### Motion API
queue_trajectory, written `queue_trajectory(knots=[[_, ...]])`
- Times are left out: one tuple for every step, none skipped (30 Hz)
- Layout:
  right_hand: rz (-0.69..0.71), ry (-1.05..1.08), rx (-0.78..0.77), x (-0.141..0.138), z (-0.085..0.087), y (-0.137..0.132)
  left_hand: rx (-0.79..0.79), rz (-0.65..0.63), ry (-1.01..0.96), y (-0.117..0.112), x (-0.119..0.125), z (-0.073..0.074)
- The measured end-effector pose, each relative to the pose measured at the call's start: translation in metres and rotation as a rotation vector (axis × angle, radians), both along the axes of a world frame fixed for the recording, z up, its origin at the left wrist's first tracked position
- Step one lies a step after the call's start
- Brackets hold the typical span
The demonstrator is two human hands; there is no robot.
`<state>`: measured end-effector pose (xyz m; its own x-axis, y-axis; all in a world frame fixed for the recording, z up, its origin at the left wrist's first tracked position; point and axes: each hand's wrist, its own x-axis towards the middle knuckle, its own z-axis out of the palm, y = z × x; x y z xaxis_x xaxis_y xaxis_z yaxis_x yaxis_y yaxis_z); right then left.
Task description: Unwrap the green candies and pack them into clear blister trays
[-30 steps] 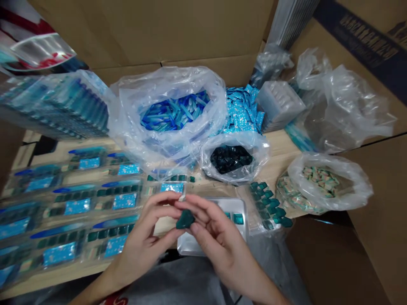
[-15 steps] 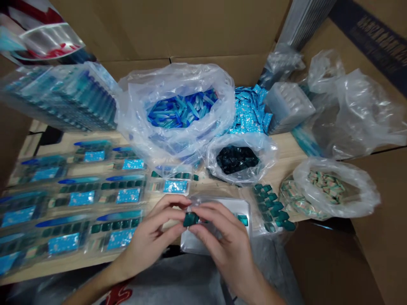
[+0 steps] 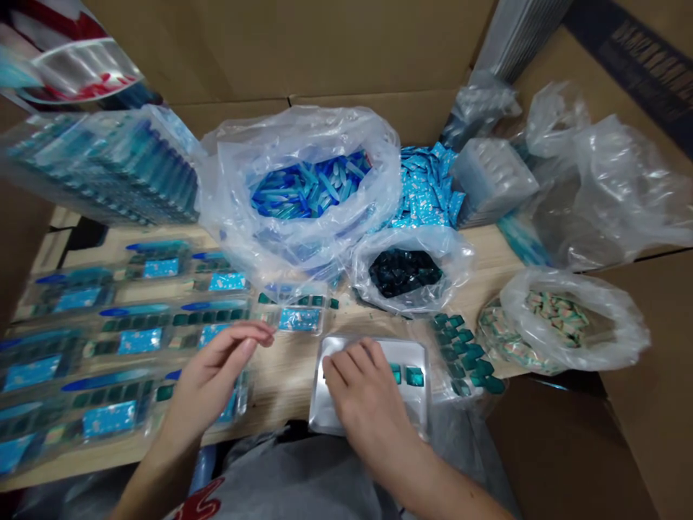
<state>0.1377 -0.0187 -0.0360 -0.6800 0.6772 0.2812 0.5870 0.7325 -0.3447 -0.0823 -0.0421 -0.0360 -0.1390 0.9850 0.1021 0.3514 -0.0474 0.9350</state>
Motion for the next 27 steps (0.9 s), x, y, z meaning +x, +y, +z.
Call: queue_trajectory(knots=[[0.002,-0.018,0.007,-0.001,0.002,0.0,-0.007,-0.083,0.038,-0.003,0.004,0.005],[0.007,-0.024,0.004,-0.001,0.004,0.002,-0.023,-0.203,0.084,-0.006,0.009,0.011],[0.021,-0.016,-0.016,0.001,0.008,0.005,-0.044,-0.351,0.14,-0.009,0.015,0.016],[0.036,0.002,-0.059,0.005,0.011,0.01,-0.064,-0.51,0.206,-0.012,0.022,0.02],[0.038,0.031,-0.115,0.011,0.016,0.016,-0.074,-0.659,0.287,-0.014,0.029,0.023],[0.025,0.077,-0.168,0.018,0.02,0.023,-0.068,-0.78,0.376,-0.016,0.037,0.023],[-0.016,0.129,-0.21,0.027,0.023,0.032,-0.058,-0.874,0.463,-0.017,0.045,0.022],[-0.096,0.182,-0.204,0.035,0.026,0.042,-0.046,-0.938,0.536,-0.017,0.053,0.018],[-0.183,0.219,-0.161,0.044,0.028,0.051,-0.038,-0.979,0.586,-0.016,0.059,0.014],[-0.275,0.228,-0.119,0.053,0.03,0.058,-0.036,-1.003,0.619,-0.015,0.064,0.009],[-0.348,0.231,-0.076,0.061,0.031,0.064,-0.045,-1.013,0.627,-0.013,0.067,0.004],[-0.39,0.237,-0.064,0.068,0.031,0.066,-0.065,-1.014,0.609,-0.011,0.068,0.001],[-0.42,0.243,-0.078,0.075,0.031,0.065,-0.096,-1.015,0.566,-0.009,0.068,0.0],[-0.441,0.258,-0.104,0.081,0.031,0.061,-0.134,-1.018,0.508,-0.008,0.066,0.001],[-0.462,0.275,-0.141,0.087,0.031,0.055,-0.178,-1.024,0.445,-0.007,0.063,0.003],[-0.492,0.288,-0.178,0.092,0.03,0.046,-0.216,-1.031,0.391,-0.006,0.06,0.007],[-0.528,0.298,-0.205,0.096,0.028,0.037,-0.244,-1.035,0.356,-0.005,0.057,0.01],[-0.564,0.305,-0.226,0.1,0.025,0.027,-0.256,-1.036,0.347,-0.005,0.055,0.014],[-0.598,0.31,-0.249,0.103,0.022,0.018,-0.259,-1.034,0.359,-0.004,0.055,0.017],[-0.631,0.316,-0.275,0.106,0.018,0.009,-0.262,-1.036,0.382,-0.003,0.055,0.019],[-0.665,0.327,-0.306,0.109,0.014,0.001,-0.268,-1.041,0.414,-0.002,0.057,0.02],[-0.705,0.346,-0.34,0.111,0.009,-0.006,-0.277,-1.054,0.448,0.0,0.059,0.021],[-0.754,0.377,-0.381,0.113,0.004,-0.012,-0.292,-1.072,0.477,0.002,0.061,0.021],[-0.804,0.416,-0.426,0.114,-0.001,-0.017,-0.303,-1.093,0.501,0.005,0.063,0.021],[-0.845,0.457,-0.468,0.114,-0.005,-0.022,-0.308,-1.108,0.518,0.007,0.065,0.02],[-0.874,0.495,-0.506,0.114,-0.01,-0.027,-0.3,-1.119,0.529,0.009,0.065,0.02],[-0.888,0.529,-0.534,0.112,-0.014,-0.032,-0.278,-1.127,0.537,0.009,0.065,0.02]])
